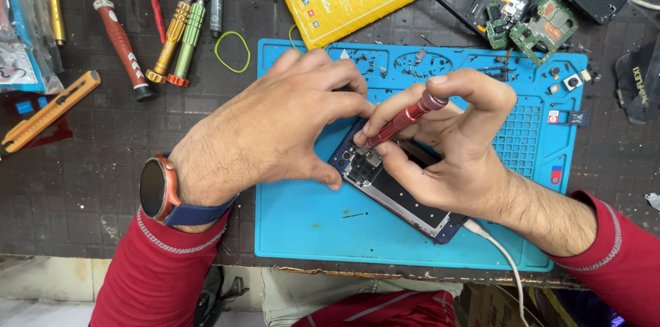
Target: The person reassembles a smartphone on a repair mat. They align the screen assembly, apply adhesive from a tube onto the inside of the back cover, tighten screws on the phone frame with a screwdriver, press the back cover onto the body, and wrap a rubber band around the closed phone.
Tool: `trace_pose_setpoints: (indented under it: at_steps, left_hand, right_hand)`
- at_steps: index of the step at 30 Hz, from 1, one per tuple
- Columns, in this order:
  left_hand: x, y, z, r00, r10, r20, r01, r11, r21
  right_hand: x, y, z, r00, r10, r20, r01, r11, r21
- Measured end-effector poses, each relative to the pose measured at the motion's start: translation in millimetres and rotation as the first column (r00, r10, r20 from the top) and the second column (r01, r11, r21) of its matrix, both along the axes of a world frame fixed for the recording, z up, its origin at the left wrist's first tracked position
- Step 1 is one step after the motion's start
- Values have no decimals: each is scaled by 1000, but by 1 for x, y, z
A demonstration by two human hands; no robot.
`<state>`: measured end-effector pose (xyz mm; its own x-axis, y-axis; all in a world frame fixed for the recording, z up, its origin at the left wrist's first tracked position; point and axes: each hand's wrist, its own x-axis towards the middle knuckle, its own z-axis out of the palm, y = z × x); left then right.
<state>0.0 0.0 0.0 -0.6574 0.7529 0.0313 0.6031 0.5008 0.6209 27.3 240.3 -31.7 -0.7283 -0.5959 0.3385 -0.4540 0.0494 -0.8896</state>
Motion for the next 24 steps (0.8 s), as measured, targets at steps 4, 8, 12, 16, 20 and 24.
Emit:
trace_pose_setpoints:
  at_steps: [4,8,12,16,20,24]
  left_hand:
    - [-1,1,0,1000,0,-6,0,1000,-3]
    - [-1,2,0,1000,0,-14,0,1000,6]
    - [-1,3,1,1000,3,-2,-3,1000,4]
    - [-4,5,0,1000,-1,-21,1,1000,10]
    - [-3,4,0,1000,1,-9,-1,1000,8]
    - [-4,5,-1,1000,-1,-19,2,1000,13]
  right_hand:
    - [-1,-1,5,1000,-12,-12,12,1000,10]
    - [-3,0,5,1000,-15,3,15,1000,5]
    - [-3,4,3,1000,-9,20,8,1000,11]
    - [-4,6,0,999,-22,46,22,1000,-11]
    - [-3,6,-1,996,-8,90,9,1000,-18]
    - [-6,7,-1,996,6,84,-5,1000,-13]
